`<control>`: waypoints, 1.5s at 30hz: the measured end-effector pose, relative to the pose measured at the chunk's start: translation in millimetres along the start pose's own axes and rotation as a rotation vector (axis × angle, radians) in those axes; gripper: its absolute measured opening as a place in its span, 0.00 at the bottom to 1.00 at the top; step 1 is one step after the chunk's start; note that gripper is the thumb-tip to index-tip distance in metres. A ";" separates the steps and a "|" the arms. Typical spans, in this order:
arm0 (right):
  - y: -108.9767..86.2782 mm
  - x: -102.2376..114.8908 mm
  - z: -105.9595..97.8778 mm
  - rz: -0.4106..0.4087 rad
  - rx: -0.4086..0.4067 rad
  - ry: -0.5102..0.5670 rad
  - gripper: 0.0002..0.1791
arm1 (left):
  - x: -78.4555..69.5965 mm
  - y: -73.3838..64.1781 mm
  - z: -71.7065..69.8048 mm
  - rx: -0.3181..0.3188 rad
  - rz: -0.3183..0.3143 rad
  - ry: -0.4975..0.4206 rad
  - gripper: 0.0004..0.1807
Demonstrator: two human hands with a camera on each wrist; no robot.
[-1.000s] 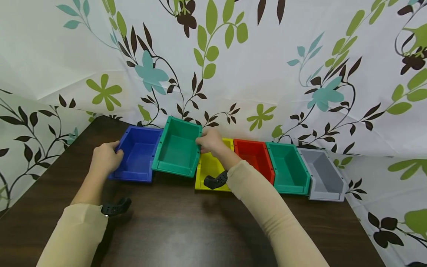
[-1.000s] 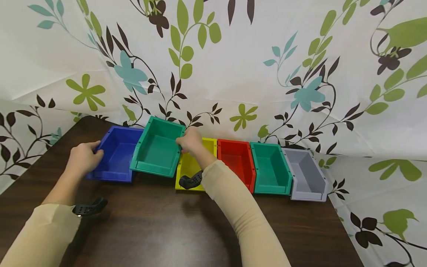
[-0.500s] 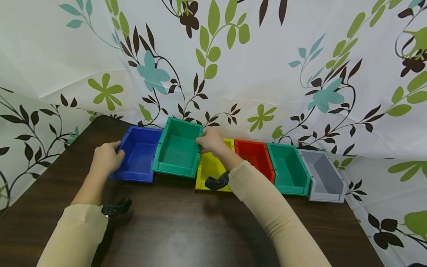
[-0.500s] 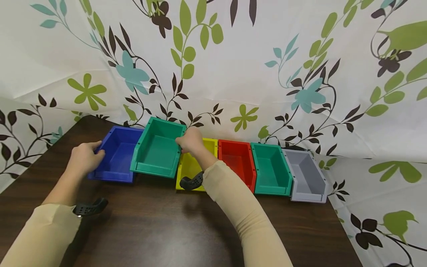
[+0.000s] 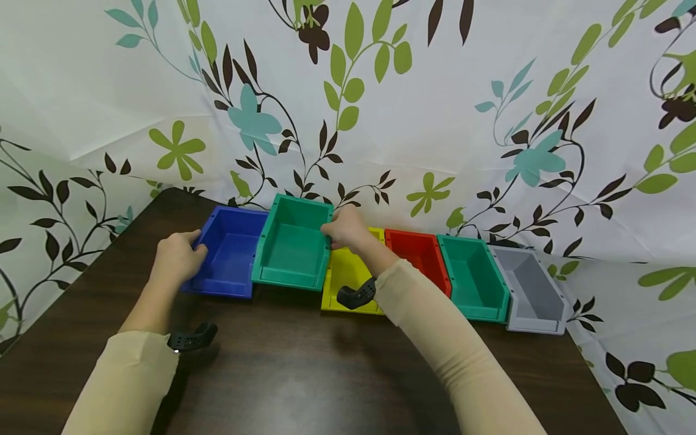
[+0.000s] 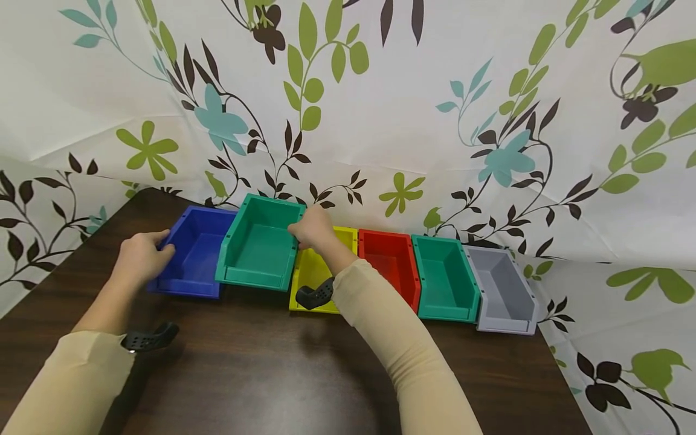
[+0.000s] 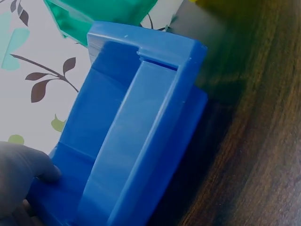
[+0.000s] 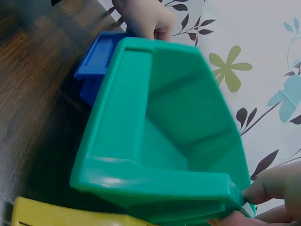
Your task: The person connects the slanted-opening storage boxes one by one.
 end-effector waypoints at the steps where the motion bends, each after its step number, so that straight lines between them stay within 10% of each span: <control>1: -0.6 0.5 0.1 -0.002 0.003 -0.003 0.12 | -0.5 -0.2 -0.1 -0.001 0.000 -0.002 0.26; 13: 4.4 1.5 7.6 -0.017 -0.009 -0.167 0.18 | -2.4 -0.8 -2.0 0.001 0.017 -0.009 0.27; 15: 3.3 3.5 13.3 -0.070 -0.019 -0.266 0.15 | -1.5 -0.8 -0.5 0.009 0.012 -0.005 0.27; 20: -6.0 14.6 37.8 -0.296 -0.050 -0.497 0.48 | -0.6 -1.7 0.8 0.019 0.012 0.002 0.27; 27: -22.4 41.7 77.6 -0.671 0.078 -0.770 0.46 | -0.2 -4.2 -1.1 0.002 0.011 -0.015 0.26; 45: -15.3 49.2 88.1 -0.686 0.145 -0.922 0.49 | -2.8 -5.5 -0.3 -0.011 -0.007 -0.030 0.25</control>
Point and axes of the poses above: each hand's wrist, its own y-axis towards the middle knuckle, its own z-axis out of the palm, x = y × z, the point moved 6 cm from there along y, towards the middle knuckle
